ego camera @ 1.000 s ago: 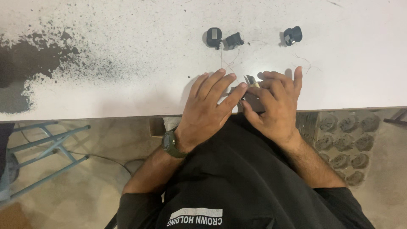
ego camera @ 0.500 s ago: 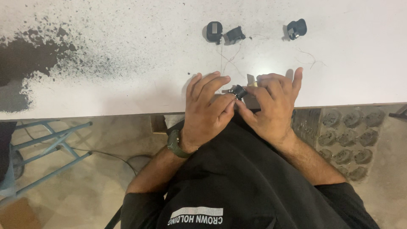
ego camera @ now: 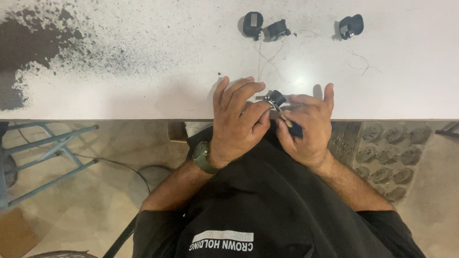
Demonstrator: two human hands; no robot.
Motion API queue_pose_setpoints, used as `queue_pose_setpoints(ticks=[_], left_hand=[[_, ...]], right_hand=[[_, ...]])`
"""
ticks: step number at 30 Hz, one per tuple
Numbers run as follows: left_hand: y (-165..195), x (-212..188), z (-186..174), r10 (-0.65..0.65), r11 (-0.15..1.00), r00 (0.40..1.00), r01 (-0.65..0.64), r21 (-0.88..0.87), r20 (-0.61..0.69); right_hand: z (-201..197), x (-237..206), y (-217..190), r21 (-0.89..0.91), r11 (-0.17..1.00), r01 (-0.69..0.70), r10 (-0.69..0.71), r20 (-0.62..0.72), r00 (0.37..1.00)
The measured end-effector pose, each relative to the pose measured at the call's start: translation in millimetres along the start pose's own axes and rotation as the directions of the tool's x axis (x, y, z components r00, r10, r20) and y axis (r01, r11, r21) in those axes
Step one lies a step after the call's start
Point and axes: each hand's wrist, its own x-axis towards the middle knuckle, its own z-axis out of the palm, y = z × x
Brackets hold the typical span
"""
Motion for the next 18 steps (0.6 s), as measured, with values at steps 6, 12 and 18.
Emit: queue_pose_setpoints(ticks=[6,12,18], left_hand=[[-2.0,-2.3,0.5,0.03,0.999,1.0,-0.03,0.013,0.006],[-5.5,-5.0,-0.9,0.129,0.984,0.99,-0.135,0.113,0.055],[-4.1,-4.6,1.6,0.134,0.989,0.991,-0.135,0.063,0.021]], right_hand=[[-1.1,7.2,-2.9,0.014,1.0,0.012,-0.012,0.015,1.0],[2.4,5.5,-1.7,0.025,1.0,-0.001,0.001,0.009,1.0],[2.8,5.0,0.5,0.029,0.999,0.018,-0.018,0.021,1.0]])
